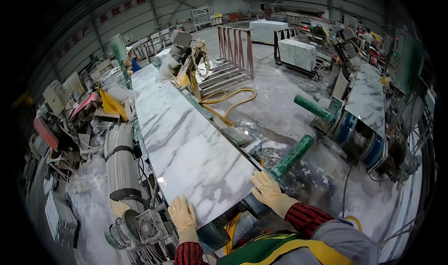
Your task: The person repeatedly wipes the surface of a large white marble slab with gloved hands while it moves along a conveyor in a stone workshop. The person maintains contact with the slab throughout, guiding and cleaning it as it passes under machinery.
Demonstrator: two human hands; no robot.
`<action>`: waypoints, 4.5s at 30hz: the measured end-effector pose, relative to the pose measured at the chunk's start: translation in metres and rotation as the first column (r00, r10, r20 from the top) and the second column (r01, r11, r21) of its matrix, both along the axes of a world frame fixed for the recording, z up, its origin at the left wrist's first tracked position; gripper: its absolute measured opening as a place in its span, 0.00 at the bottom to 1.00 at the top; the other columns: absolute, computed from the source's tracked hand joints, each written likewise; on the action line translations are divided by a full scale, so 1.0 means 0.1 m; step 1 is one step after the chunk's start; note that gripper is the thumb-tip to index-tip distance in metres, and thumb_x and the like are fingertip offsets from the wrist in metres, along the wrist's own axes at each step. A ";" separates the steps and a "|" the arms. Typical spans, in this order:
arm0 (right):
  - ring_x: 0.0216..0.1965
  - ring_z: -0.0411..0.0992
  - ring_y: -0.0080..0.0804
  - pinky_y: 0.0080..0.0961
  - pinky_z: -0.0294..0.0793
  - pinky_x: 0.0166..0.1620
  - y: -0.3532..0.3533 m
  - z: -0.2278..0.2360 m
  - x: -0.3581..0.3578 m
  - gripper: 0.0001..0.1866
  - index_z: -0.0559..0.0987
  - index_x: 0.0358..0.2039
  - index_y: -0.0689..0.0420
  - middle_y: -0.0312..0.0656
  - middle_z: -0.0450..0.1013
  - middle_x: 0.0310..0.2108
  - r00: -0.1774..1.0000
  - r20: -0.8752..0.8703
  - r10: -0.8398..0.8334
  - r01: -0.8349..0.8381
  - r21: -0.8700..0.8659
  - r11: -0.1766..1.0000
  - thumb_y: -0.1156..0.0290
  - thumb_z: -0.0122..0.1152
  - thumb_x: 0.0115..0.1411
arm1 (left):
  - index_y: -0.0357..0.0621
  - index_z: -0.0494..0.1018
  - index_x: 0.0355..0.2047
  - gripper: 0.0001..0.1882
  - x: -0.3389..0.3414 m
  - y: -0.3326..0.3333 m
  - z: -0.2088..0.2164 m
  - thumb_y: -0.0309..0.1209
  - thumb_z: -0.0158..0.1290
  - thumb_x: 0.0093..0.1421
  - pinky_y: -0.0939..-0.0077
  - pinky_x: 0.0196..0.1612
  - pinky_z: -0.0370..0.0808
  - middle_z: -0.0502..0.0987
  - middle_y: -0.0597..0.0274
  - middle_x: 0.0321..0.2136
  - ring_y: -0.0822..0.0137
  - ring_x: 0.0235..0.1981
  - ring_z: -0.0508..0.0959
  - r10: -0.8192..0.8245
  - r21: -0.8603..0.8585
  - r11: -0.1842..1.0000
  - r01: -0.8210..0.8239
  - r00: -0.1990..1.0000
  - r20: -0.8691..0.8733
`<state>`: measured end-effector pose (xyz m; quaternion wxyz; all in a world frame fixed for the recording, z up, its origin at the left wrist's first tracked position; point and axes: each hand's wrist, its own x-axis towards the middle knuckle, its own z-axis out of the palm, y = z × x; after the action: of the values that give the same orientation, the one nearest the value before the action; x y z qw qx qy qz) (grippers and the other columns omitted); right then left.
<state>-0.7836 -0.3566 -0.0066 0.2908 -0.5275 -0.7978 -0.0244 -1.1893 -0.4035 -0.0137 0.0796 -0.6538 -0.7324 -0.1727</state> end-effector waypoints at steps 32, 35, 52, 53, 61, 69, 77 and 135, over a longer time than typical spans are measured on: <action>0.62 0.73 0.52 0.45 0.76 0.67 -0.22 0.00 0.12 0.22 0.80 0.57 0.53 0.48 0.74 0.61 0.999 0.043 0.033 -0.038 0.104 0.994 0.64 0.67 0.62 | 0.43 0.74 0.67 0.26 0.03 -0.19 -0.03 0.35 0.60 0.71 0.42 0.73 0.64 0.74 0.43 0.68 0.40 0.70 0.70 -0.066 0.064 0.996 0.068 0.998 -0.019; 0.66 0.71 0.54 0.45 0.73 0.71 -0.25 -0.08 0.12 0.25 0.80 0.61 0.53 0.50 0.74 0.65 0.999 0.042 0.004 -0.008 0.087 0.996 0.62 0.66 0.64 | 0.43 0.74 0.67 0.26 0.07 -0.22 0.02 0.35 0.60 0.71 0.42 0.73 0.64 0.74 0.42 0.68 0.39 0.70 0.70 -0.065 0.036 0.997 0.065 0.998 0.004; 0.76 0.64 0.63 0.47 0.63 0.80 -0.41 -0.20 0.21 0.32 0.77 0.71 0.53 0.54 0.69 0.75 1.000 -0.003 -0.022 0.021 -0.124 0.992 0.59 0.67 0.68 | 0.42 0.75 0.65 0.26 0.10 -0.30 0.04 0.33 0.61 0.68 0.42 0.70 0.67 0.76 0.39 0.66 0.37 0.66 0.72 -0.106 0.065 0.992 0.104 0.994 0.033; 0.76 0.64 0.63 0.47 0.63 0.80 -0.41 -0.19 0.20 0.32 0.77 0.71 0.53 0.54 0.69 0.75 1.000 0.008 -0.019 0.020 -0.132 0.991 0.59 0.67 0.68 | 0.42 0.75 0.65 0.26 0.10 -0.31 0.03 0.32 0.62 0.67 0.43 0.70 0.67 0.76 0.40 0.66 0.37 0.66 0.73 -0.102 0.080 0.992 0.101 0.995 0.015; 0.75 0.65 0.67 0.50 0.63 0.80 -0.48 -0.14 0.21 0.32 0.78 0.71 0.53 0.56 0.69 0.74 1.000 -0.028 -0.011 0.007 -0.124 0.992 0.62 0.68 0.66 | 0.42 0.75 0.65 0.26 0.14 -0.37 0.07 0.32 0.63 0.67 0.43 0.69 0.67 0.76 0.41 0.65 0.38 0.65 0.73 -0.110 0.099 0.989 0.108 0.994 0.008; 0.73 0.68 0.65 0.50 0.65 0.79 -0.54 -0.12 0.24 0.34 0.79 0.70 0.54 0.57 0.71 0.73 1.000 0.003 -0.018 0.018 -0.086 0.996 0.62 0.68 0.64 | 0.42 0.76 0.65 0.26 0.16 -0.42 0.05 0.31 0.63 0.67 0.44 0.70 0.67 0.76 0.41 0.66 0.38 0.67 0.72 -0.092 0.092 0.992 0.090 0.996 0.013; 0.74 0.67 0.64 0.50 0.66 0.79 -0.58 -0.12 0.28 0.35 0.79 0.70 0.55 0.55 0.71 0.73 1.000 0.008 -0.010 0.010 -0.104 0.995 0.63 0.69 0.62 | 0.43 0.75 0.67 0.27 0.17 -0.48 0.08 0.37 0.60 0.70 0.42 0.74 0.64 0.74 0.40 0.69 0.37 0.70 0.70 -0.084 0.011 0.996 0.083 0.995 0.053; 0.73 0.68 0.71 0.54 0.69 0.76 -0.93 -0.16 0.47 0.32 0.80 0.68 0.58 0.60 0.72 0.71 0.993 -0.121 0.005 -0.015 -0.076 0.997 0.68 0.68 0.62 | 0.40 0.74 0.68 0.27 0.38 -0.83 0.14 0.32 0.60 0.69 0.39 0.72 0.65 0.73 0.35 0.69 0.33 0.69 0.70 -0.105 -0.012 0.994 0.106 0.993 0.056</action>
<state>-0.7368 -0.4494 -0.0223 0.3183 -0.5348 -0.7817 0.0399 -1.1514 -0.4861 0.0004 0.0453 -0.6872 -0.6999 -0.1893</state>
